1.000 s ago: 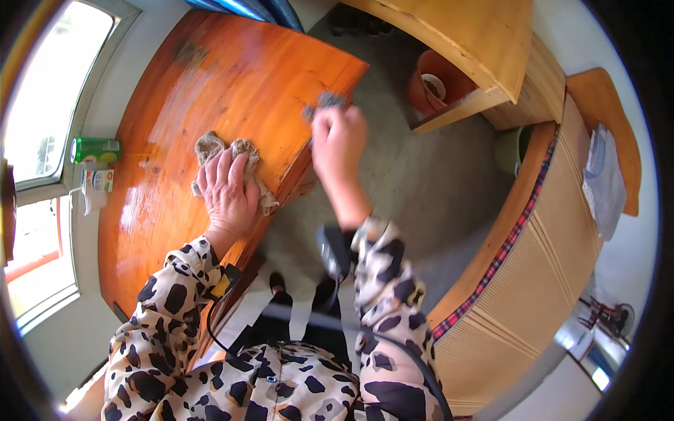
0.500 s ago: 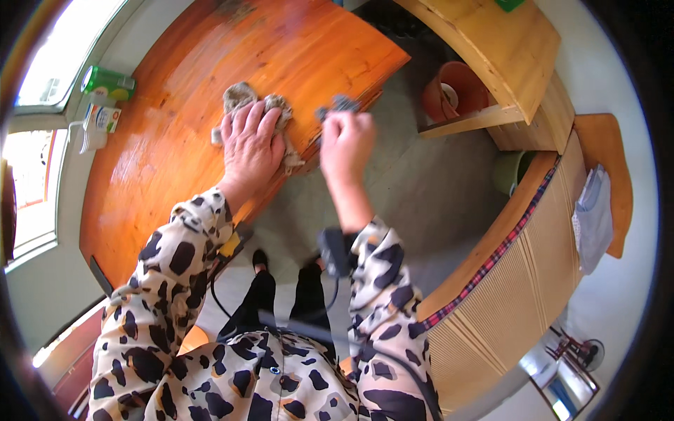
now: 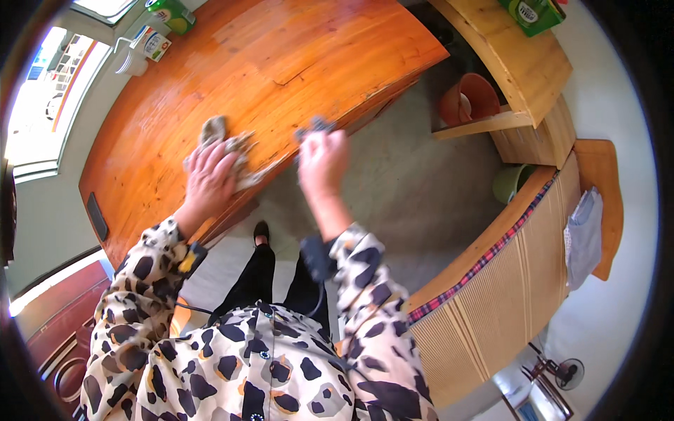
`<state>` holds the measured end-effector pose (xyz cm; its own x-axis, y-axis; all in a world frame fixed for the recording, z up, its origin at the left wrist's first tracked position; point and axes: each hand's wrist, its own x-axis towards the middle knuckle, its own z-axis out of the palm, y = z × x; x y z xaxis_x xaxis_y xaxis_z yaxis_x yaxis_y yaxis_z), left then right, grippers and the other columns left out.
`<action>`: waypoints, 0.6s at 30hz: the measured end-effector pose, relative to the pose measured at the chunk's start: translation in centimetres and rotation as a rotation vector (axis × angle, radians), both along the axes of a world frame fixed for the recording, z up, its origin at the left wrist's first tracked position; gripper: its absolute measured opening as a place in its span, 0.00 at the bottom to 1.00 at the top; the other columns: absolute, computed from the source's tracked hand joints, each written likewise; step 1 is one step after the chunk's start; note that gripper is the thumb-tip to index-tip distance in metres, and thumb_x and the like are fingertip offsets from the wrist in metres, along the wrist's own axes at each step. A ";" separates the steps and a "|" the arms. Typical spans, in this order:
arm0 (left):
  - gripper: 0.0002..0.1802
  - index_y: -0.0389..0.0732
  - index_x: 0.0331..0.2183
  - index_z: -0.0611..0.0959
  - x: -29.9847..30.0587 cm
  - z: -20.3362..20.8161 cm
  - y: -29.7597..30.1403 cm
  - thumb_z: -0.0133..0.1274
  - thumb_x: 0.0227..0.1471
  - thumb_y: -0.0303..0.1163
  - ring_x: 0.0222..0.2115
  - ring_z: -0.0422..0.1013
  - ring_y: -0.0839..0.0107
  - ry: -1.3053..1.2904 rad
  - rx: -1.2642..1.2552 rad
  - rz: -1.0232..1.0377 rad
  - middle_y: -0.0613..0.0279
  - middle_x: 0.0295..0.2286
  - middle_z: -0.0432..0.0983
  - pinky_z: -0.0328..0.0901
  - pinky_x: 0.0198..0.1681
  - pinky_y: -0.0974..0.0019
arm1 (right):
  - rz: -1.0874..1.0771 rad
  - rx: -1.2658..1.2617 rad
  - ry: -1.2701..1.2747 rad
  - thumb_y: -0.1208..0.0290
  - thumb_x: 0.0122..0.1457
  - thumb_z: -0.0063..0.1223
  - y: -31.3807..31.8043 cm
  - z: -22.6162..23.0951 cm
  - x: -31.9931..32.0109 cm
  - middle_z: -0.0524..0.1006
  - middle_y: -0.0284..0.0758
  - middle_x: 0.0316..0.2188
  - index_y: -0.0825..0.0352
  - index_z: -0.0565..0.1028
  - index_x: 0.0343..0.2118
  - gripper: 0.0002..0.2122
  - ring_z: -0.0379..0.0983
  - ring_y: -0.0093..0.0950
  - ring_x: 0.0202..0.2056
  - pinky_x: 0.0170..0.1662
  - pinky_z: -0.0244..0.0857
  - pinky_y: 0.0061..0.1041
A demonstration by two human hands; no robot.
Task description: The person is wiping a wooden desk using a cloth and a scouring pad.
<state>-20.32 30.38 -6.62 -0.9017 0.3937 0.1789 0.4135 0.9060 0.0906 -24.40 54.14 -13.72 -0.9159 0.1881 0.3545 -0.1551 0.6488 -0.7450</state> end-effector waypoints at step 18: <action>0.29 0.46 0.51 0.70 11.5 -0.4 -13.3 0.53 0.45 0.32 0.57 0.56 0.55 -0.007 0.002 0.179 0.54 0.54 0.62 0.45 0.61 0.44 | 0.097 0.106 -0.053 0.71 0.52 0.57 -11.6 1.7 10.6 0.68 0.40 0.28 0.61 0.74 0.28 0.03 0.66 0.41 0.34 0.40 0.62 0.40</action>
